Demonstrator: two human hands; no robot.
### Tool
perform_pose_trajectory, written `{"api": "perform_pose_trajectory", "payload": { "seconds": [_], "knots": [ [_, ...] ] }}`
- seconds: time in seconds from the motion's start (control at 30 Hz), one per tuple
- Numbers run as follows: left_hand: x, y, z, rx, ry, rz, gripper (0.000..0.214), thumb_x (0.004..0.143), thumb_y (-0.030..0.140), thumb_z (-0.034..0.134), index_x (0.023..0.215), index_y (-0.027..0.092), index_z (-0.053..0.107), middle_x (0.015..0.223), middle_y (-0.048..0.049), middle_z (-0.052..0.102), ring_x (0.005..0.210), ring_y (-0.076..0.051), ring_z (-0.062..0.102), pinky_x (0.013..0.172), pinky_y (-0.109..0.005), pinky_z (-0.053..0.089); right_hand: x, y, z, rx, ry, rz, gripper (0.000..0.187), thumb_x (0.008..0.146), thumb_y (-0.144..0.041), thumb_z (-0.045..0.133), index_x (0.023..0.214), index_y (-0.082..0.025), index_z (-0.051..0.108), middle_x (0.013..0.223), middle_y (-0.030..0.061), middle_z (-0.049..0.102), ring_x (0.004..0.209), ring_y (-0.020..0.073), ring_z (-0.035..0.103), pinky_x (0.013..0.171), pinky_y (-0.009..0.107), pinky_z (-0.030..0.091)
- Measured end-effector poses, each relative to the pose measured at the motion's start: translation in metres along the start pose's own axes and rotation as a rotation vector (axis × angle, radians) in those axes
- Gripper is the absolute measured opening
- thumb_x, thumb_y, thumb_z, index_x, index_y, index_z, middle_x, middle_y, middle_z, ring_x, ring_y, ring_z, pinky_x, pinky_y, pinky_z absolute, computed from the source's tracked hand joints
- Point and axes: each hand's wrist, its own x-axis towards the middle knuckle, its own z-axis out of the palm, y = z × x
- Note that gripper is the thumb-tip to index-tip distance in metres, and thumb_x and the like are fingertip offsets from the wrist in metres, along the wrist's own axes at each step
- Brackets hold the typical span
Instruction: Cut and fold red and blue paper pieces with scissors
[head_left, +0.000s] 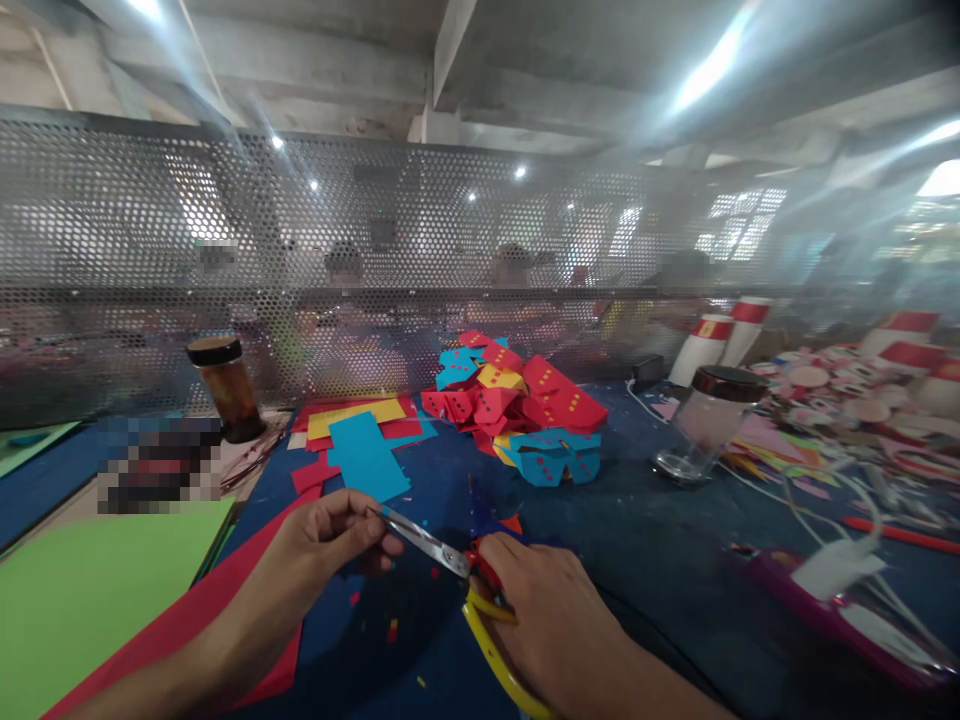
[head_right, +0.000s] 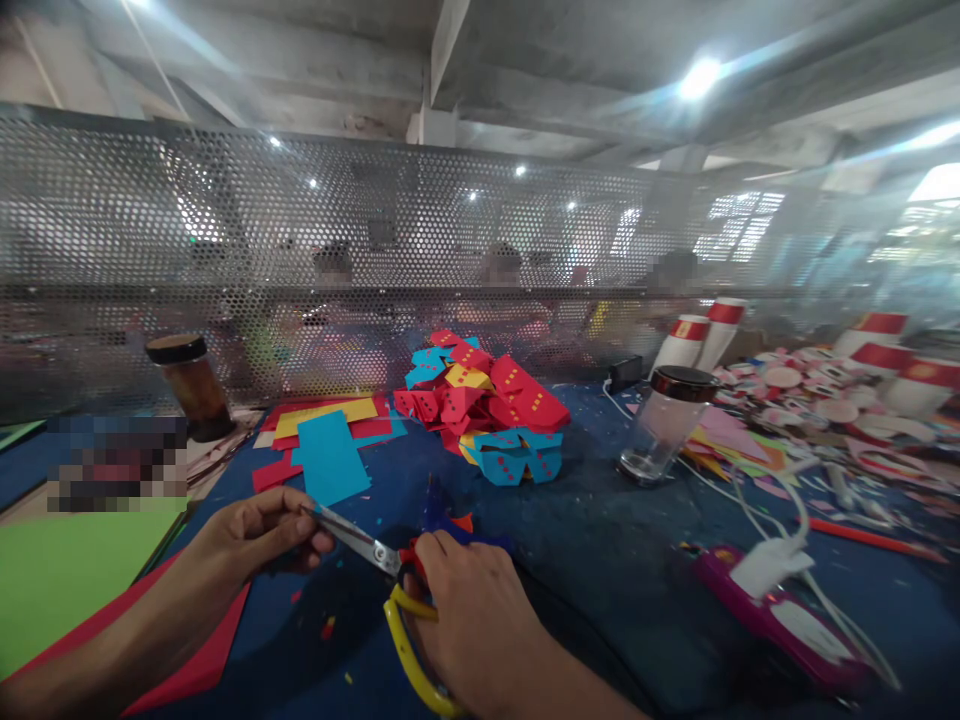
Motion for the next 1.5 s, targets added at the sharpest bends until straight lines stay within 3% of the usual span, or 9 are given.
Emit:
{"api": "perform_pose_trajectory", "payload": {
  "seconds": [0.27,1.03,1.5],
  "knots": [
    [0.0006,0.0005,-0.0002,0.013,0.000,0.001,0.029,0.076,0.045,0.075,0.079,0.019,0.063,0.075,-0.0020,0.073,0.067,-0.016,0.064,0.070,-0.030,0.050,-0.0010,0.0004,0.0023,-0.031,0.062,-0.018,0.004,0.082,-0.024,0.054,0.082,-0.021,0.051,0.074,0.0003,0.063,0.062,0.0193,0.059,0.056,0.031,0.023],
    [0.0012,0.0010,-0.0007,0.036,0.010,0.013,0.028,0.077,0.044,0.075,0.078,0.018,0.064,0.075,-0.0040,0.074,0.066,-0.017,0.065,0.068,-0.031,0.051,0.0017,-0.0027,-0.0057,-0.028,-0.030,0.019,0.007,0.079,-0.022,0.058,0.081,-0.021,0.051,0.075,0.0001,0.064,0.064,0.0189,0.060,0.055,0.030,0.022],
    [0.0036,-0.0012,-0.0030,0.021,0.013,-0.018,0.030,0.074,0.044,0.077,0.078,0.018,0.063,0.075,-0.0036,0.075,0.066,-0.017,0.065,0.068,-0.030,0.051,0.0026,-0.0001,-0.0019,-0.043,0.038,-0.015,0.004,0.079,-0.022,0.054,0.078,-0.021,0.050,0.073,-0.0003,0.064,0.061,0.0180,0.059,0.054,0.031,0.021]
  ]
}}
